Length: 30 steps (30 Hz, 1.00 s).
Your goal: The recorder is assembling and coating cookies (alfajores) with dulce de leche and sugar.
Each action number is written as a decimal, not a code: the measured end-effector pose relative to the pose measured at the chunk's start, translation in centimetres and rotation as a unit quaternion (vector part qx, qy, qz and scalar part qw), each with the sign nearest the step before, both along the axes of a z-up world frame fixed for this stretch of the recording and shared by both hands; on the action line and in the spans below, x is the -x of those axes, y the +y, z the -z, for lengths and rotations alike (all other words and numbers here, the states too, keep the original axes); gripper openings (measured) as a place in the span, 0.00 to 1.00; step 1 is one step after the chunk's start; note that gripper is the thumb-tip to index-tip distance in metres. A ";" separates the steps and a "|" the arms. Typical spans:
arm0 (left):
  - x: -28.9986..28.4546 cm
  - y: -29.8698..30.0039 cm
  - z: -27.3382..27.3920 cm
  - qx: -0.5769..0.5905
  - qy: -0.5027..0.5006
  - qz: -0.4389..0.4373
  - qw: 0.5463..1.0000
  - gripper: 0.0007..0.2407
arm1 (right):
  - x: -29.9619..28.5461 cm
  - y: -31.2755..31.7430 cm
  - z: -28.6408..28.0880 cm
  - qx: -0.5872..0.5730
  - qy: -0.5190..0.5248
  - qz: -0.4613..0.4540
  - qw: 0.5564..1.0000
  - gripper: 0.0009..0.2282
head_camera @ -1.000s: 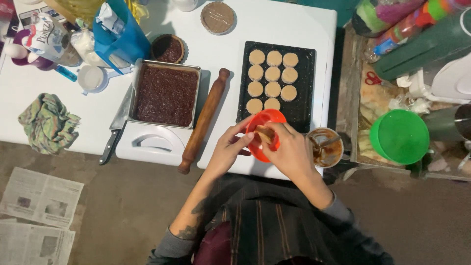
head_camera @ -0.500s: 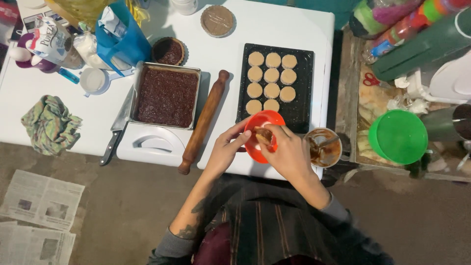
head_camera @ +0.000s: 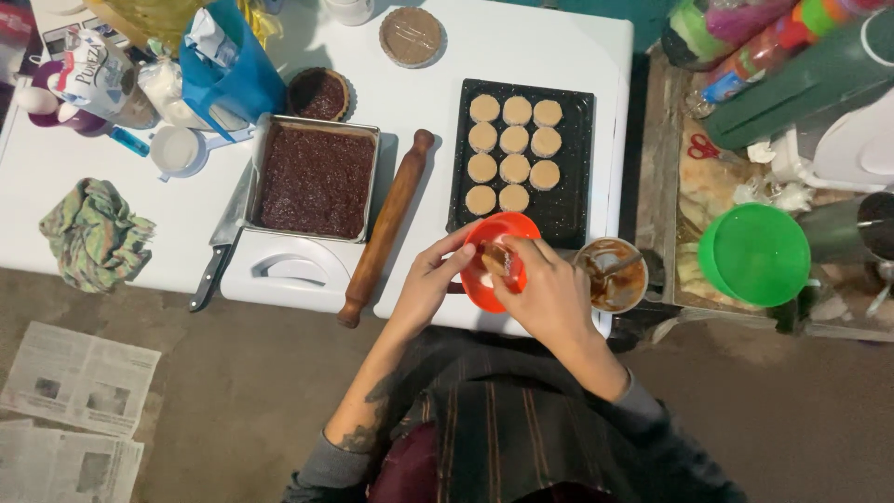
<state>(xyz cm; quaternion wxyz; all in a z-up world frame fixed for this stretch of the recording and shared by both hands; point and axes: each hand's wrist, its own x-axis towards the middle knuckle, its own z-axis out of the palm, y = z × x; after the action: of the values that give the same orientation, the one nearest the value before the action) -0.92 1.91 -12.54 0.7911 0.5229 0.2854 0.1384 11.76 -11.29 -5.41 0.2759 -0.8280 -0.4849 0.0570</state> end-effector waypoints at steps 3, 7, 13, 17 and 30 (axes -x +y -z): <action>0.0 0.0 0.3 -0.015 -0.011 -0.005 1.000 0.20 | -0.1 -0.1 1.3 0.016 0.008 -0.006 1.000 0.16; 0.0 -0.1 0.5 0.012 -0.015 -0.005 1.000 0.20 | 0.1 -0.1 0.3 0.013 0.012 -0.002 1.000 0.16; 0.0 0.2 0.7 -0.027 -0.003 -0.006 1.000 0.20 | 0.3 -0.1 1.0 0.024 0.013 0.007 1.000 0.15; 0.0 0.0 0.2 -0.006 -0.014 -0.008 1.000 0.20 | 0.4 -0.2 0.1 -0.001 0.011 -0.009 1.000 0.17; 0.0 0.2 0.5 -0.018 -0.028 -0.001 0.999 0.20 | 0.4 -0.5 1.5 0.006 0.023 -0.002 1.000 0.16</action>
<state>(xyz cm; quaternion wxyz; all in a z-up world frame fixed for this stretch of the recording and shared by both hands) -0.92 2.12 -13.02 0.7894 0.5324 0.2611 0.1588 11.39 -11.74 -6.88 0.2815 -0.8270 -0.4801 0.0800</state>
